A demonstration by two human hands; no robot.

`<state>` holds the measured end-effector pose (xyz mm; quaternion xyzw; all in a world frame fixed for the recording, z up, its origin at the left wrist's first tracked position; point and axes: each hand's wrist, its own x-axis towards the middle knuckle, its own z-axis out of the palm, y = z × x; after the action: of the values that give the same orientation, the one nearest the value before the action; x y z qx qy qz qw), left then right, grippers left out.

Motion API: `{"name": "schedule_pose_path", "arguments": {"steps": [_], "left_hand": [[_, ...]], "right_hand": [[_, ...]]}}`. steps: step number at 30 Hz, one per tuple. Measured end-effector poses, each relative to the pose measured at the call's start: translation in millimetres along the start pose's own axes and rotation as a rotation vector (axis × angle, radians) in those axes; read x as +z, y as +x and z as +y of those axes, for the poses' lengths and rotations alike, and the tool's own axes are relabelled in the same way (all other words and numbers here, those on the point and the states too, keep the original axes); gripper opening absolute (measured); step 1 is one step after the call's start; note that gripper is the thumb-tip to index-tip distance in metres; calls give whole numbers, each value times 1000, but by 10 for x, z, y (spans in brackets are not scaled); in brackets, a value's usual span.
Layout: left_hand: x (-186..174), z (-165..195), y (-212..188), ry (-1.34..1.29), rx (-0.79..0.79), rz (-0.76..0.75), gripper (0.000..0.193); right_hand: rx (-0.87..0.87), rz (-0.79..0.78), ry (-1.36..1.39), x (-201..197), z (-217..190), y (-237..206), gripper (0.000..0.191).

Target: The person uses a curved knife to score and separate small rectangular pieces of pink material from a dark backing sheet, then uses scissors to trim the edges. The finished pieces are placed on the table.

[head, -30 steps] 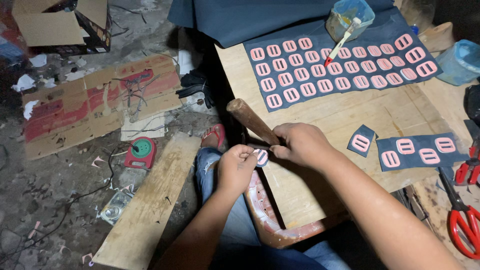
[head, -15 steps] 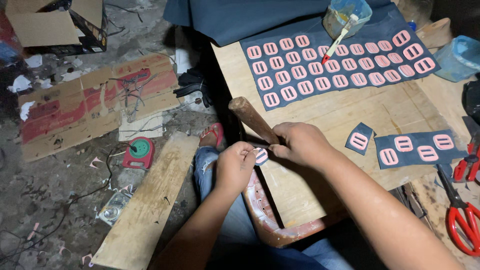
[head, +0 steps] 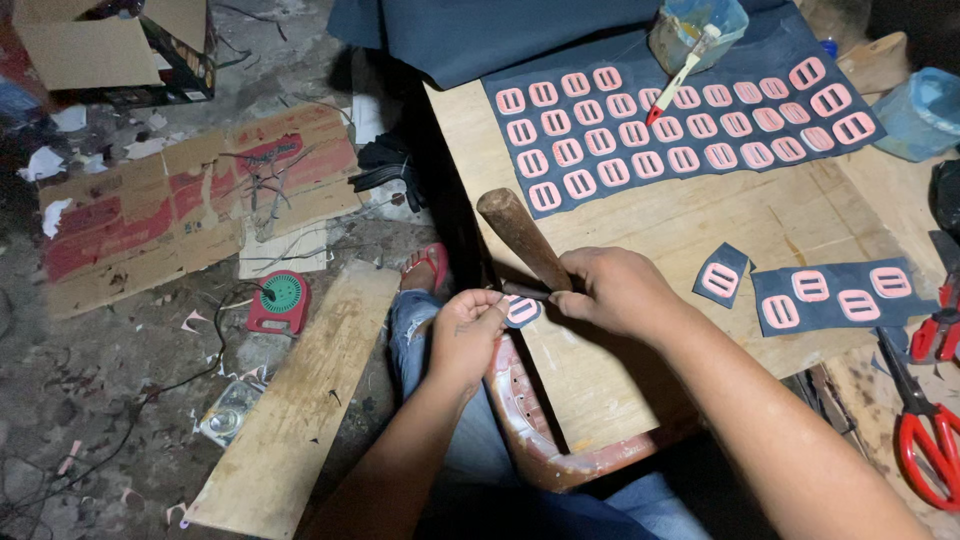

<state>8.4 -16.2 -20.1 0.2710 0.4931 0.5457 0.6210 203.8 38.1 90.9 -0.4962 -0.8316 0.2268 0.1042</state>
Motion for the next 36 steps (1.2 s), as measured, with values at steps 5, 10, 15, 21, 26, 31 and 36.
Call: {"name": "schedule_pose_path", "arguments": {"steps": [5, 10, 15, 21, 26, 31, 36], "left_hand": [[59, 2, -11, 134, 256, -4, 10], [71, 24, -90, 240, 224, 96, 14], [10, 53, -72, -65, -82, 9, 21], [73, -28, -3, -98, 36, 46, 14], [63, -32, 26, 71, 217, 7, 11], [44, -17, 5, 172, 170, 86, 11], [2, 106, 6, 427, 239, -1, 10]], "right_hand": [[-12, -4, -42, 63, -29, 74, 29], [-55, 33, 31, 76, 14, -46, 29], [11, 24, 47, 85, 24, -103, 30], [40, 28, 78, 109, -6, -53, 30], [-30, 47, -25, 119, -38, 82, 32], [9, -22, -15, 33, 12, 6, 30], [0, 4, 13, 45, -13, 68, 30]]}}
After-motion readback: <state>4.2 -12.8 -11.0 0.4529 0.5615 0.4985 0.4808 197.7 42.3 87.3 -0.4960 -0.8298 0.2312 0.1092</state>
